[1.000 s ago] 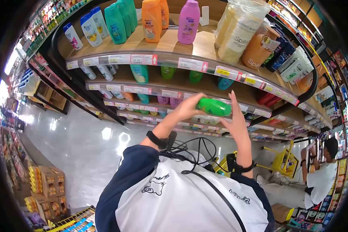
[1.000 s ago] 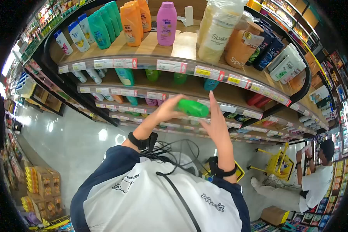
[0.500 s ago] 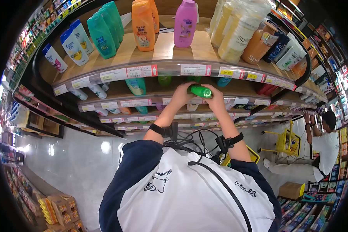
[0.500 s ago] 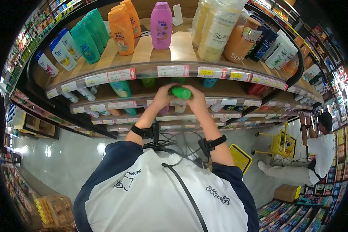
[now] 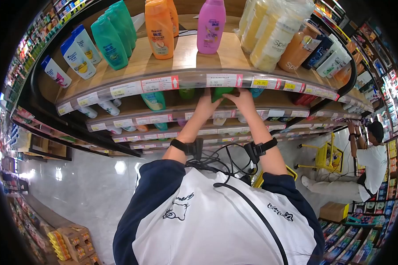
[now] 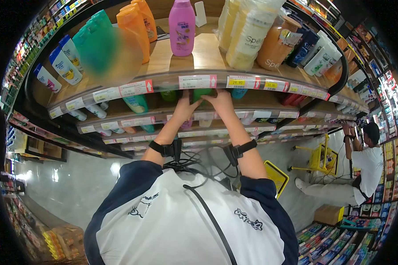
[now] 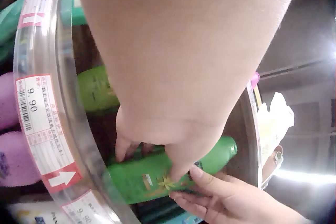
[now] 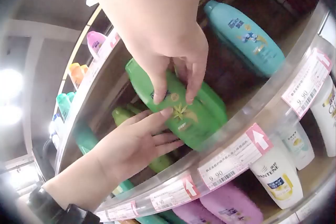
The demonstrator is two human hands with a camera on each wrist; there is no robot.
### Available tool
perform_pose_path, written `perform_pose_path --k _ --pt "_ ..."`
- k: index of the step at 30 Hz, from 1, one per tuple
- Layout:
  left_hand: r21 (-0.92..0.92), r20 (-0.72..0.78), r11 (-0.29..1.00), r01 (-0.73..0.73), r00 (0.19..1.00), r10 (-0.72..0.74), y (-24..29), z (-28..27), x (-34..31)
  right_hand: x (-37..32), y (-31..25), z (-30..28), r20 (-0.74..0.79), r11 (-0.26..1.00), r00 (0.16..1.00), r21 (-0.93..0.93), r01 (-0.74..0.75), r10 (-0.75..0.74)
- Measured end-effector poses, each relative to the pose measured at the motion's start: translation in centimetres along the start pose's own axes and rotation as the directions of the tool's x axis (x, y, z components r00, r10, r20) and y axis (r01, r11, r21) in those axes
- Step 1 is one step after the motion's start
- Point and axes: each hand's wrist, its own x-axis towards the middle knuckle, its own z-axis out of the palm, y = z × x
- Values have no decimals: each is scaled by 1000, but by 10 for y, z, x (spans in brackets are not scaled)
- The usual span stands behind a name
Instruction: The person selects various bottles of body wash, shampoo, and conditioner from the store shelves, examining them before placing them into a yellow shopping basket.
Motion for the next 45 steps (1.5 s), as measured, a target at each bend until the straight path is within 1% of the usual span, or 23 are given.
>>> perform_pose_path --k 2,5,8,11,13,14,16,17,18,20,21,23,27,30,32,33,34,35,38,39,43,44,45 --pt "43 -7 995 -93 996 94 -10 4 2 1 6 7 -69 1000 997 -20 20 -21" --pt "-48 72 997 57 996 -54 -18 8 3 -1 -2 7 -128 995 991 -98 24 -37" --pt "-127 89 991 35 996 -24 -45 16 10 -9 11 13 -82 997 994 -31 -76 73" --pt "-52 -68 988 -146 988 142 -61 24 10 -19 17 7 -15 977 980 71 -199 200" --pt "-129 -78 984 121 988 -132 -7 0 4 -34 21 -7 -18 938 949 162 -308 315" --pt "-155 -63 956 250 963 -262 17 -9 -2 -43 30 -23 -14 963 968 107 -249 252" --pt "-192 -58 965 181 979 -196 27 -11 -3 -75 52 -73 18 929 932 69 -363 363" --pt "-219 -40 965 146 987 -158 29 -8 -3 -96 54 -102 -25 858 868 171 -484 495" --pt "-156 13 987 37 999 -36 30 -1 -3 -126 69 -125 -250 898 865 47 -437 434" --pt "-92 116 976 -196 972 206 36 24 -7 -195 85 -174 -464 766 659 72 -638 593" --pt "-103 245 959 -262 928 280 48 39 -7 -228 83 -195 -580 689 528 82 -720 620" --pt "-147 462 913 -380 790 403 81 72 -12 -315 99 -224 -620 540 385 75 -838 683" --pt "-266 723 890 -370 535 438 105 177 -29 -471 136 -236 -658 371 104 280 -885 746" --pt "-283 883 938 -199 329 336 109 262 -54 -557 183 -200 -662 282 -65 404 -870 747" --pt "-231 952 957 -178 160 260 113 318 -78 -619 234 -159 -564 127 -170 449 -885 808" --pt "-191 975 975 -111 90 202 111 352 -93 -598 222 -163 -520 56 -296 559 -827 801" --pt "-145 989 988 -48 14 146 99 385 -111 -631 254 -135 -451 56 -327 651 -757 830" --pt "-94 993 996 10 -66 95 82 420 -130 -644 271 -122 -442 -56 -333 531 -845 833" --pt "122 962 991 59 -253 -104 -1 521 -197 -669 313 -91 -489 -82 -361 503 -861 794" --pt "149 955 989 -6 -260 -146 -22 546 -217 -669 324 -89 -460 -138 -386 484 -864 800" --pt "182 928 960 -212 -285 -239 -61 615 -274 -665 377 -88 -480 -39 -371 570 -821 795" --pt "173 925 954 -246 -291 -243 -64 624 -285 -669 395 -86 -531 3 -310 508 -862 788" --pt "175 938 979 -107 -284 -199 -61 625 -295 -672 414 -82 -579 49 -241 440 -897 778"
